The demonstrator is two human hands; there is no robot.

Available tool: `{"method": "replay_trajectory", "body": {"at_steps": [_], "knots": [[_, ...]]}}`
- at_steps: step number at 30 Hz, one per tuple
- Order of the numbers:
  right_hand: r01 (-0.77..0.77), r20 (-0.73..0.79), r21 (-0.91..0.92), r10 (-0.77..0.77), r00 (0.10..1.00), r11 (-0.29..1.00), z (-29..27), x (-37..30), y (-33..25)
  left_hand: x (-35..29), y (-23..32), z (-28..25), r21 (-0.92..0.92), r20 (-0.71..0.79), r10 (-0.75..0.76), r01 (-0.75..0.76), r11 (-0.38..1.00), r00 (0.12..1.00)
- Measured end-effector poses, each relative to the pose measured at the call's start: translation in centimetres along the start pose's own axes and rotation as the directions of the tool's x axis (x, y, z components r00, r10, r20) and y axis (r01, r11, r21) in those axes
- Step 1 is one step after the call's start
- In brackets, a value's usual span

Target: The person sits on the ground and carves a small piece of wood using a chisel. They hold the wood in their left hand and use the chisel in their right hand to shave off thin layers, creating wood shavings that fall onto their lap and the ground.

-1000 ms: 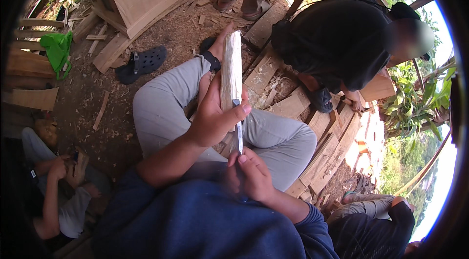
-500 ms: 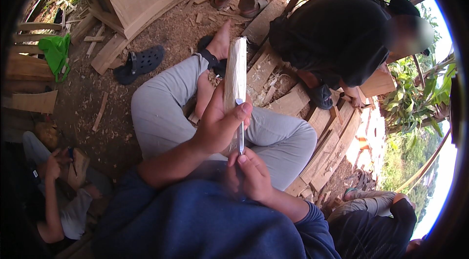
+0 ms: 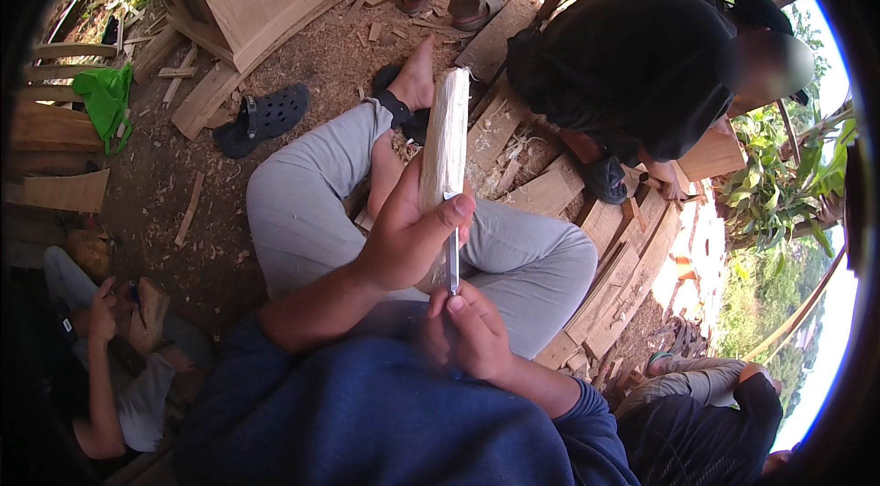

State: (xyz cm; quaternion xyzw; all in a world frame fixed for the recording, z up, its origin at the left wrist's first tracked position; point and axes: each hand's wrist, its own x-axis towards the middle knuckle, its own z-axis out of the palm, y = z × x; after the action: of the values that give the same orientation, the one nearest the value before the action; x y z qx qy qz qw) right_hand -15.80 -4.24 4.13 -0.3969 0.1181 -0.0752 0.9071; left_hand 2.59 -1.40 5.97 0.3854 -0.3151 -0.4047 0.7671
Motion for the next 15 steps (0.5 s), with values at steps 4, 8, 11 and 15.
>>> {"method": "replay_trajectory", "body": {"at_steps": [4,8,11,15], "knots": [[-0.019,0.01,-0.026,0.019,1.0,0.999,0.0,0.1,-0.3,0.4,-0.6,-0.7,-0.001,-0.011,0.037,-0.037,0.999,0.999],[-0.033,0.001,-0.038,0.033,0.999,0.999,-0.1,-0.1,-0.1,0.8,-0.4,-0.7,-0.089,-0.024,0.009,-0.011,0.996,1.0],[-0.033,0.001,-0.05,0.033,0.999,0.998,0.0,-0.1,-0.2,0.6,-0.3,-1.0,-0.072,0.006,0.011,-0.01,0.997,1.0],[-0.018,0.007,-0.039,0.018,1.0,0.999,0.0,-0.2,-0.1,0.1,-0.5,-1.3,0.103,0.058,0.083,-0.089,0.991,0.995]]}}
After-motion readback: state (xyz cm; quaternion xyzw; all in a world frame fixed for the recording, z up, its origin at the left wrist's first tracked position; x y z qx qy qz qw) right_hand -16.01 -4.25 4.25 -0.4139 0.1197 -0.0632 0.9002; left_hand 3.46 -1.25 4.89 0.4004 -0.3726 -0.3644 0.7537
